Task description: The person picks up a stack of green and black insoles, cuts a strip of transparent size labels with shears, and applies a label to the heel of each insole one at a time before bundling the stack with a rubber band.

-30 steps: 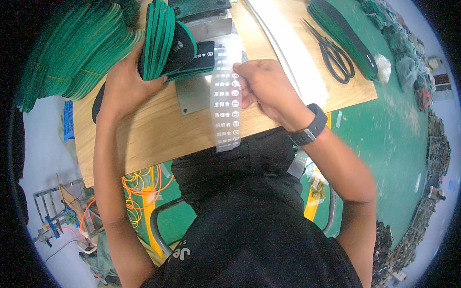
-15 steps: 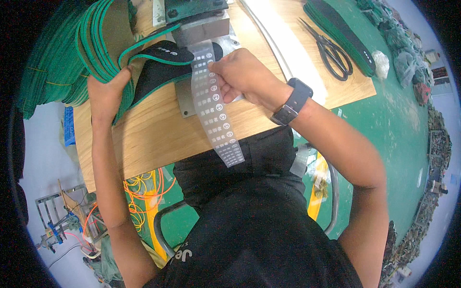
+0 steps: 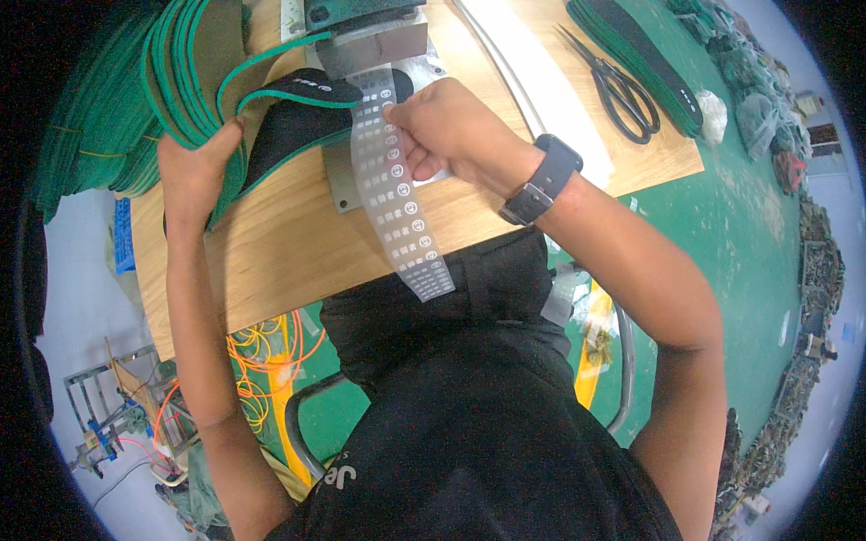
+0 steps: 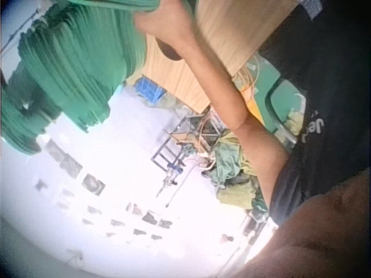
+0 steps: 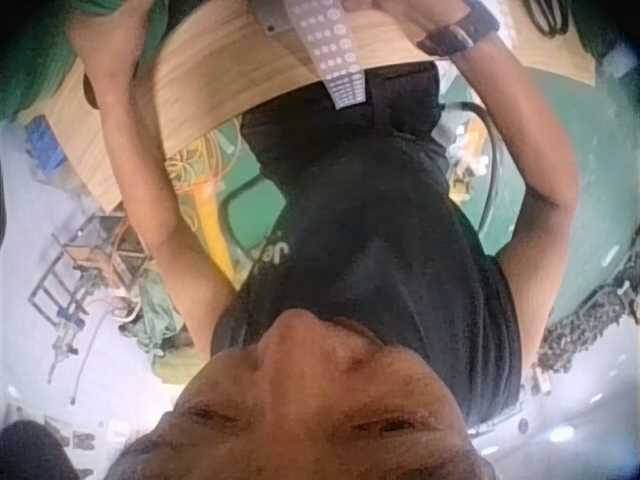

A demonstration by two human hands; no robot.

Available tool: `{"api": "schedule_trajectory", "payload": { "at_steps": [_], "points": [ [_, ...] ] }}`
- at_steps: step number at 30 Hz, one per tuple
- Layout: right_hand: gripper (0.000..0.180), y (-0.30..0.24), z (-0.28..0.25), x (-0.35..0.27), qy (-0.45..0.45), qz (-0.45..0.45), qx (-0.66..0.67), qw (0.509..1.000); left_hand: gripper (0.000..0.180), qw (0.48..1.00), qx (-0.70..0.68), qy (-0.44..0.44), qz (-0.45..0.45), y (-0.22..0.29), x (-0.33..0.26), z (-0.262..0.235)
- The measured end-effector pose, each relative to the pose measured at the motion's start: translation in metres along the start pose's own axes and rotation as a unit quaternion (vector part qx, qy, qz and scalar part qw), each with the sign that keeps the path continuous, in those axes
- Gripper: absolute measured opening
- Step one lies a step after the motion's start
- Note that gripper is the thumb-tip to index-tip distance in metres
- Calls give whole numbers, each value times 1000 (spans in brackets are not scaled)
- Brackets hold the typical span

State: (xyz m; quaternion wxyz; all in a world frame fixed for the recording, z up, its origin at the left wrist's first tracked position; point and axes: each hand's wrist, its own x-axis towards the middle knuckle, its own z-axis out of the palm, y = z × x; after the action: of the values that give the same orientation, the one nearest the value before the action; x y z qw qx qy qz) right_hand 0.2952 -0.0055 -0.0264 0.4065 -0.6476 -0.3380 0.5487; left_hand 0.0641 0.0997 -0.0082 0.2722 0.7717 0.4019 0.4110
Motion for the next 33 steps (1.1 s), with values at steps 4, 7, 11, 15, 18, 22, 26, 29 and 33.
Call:
{"api": "schedule_trajectory", "payload": {
  "at_steps": [4,7,11,15,18,22,26,29,33],
  "points": [
    [28,1,-2,1,-12,-5,2,1000,19,1000,-3,-5,-13,-1,-1,0],
    [28,1,-3,0,-11,-7,4,1000,18,1000,-1,1,-24,4,-3,1],
    [30,-2,0,-1,-1,6,7,1000,19,1000,-8,3,-21,1,-1,2],
    [30,1,-1,2,3,3,-2,1000,20,999,-3,4,-33,-1,-3,1],
    [30,-2,1,0,16,6,5,1000,20,999,-22,3,-44,4,-4,4],
    [31,0,1,-1,17,-4,3,1000,42,998,50,-37,-29,6,-6,5],
    [32,-1,2,-3,16,2,3,1000,89,978,162,-126,20,5,-2,6],
    [29,0,-2,-7,1,5,24,1000,108,974,162,-150,56,7,-2,9],
    [25,6,-6,-10,2,-41,12,999,107,957,228,-172,58,12,-2,10]
  ]
}}
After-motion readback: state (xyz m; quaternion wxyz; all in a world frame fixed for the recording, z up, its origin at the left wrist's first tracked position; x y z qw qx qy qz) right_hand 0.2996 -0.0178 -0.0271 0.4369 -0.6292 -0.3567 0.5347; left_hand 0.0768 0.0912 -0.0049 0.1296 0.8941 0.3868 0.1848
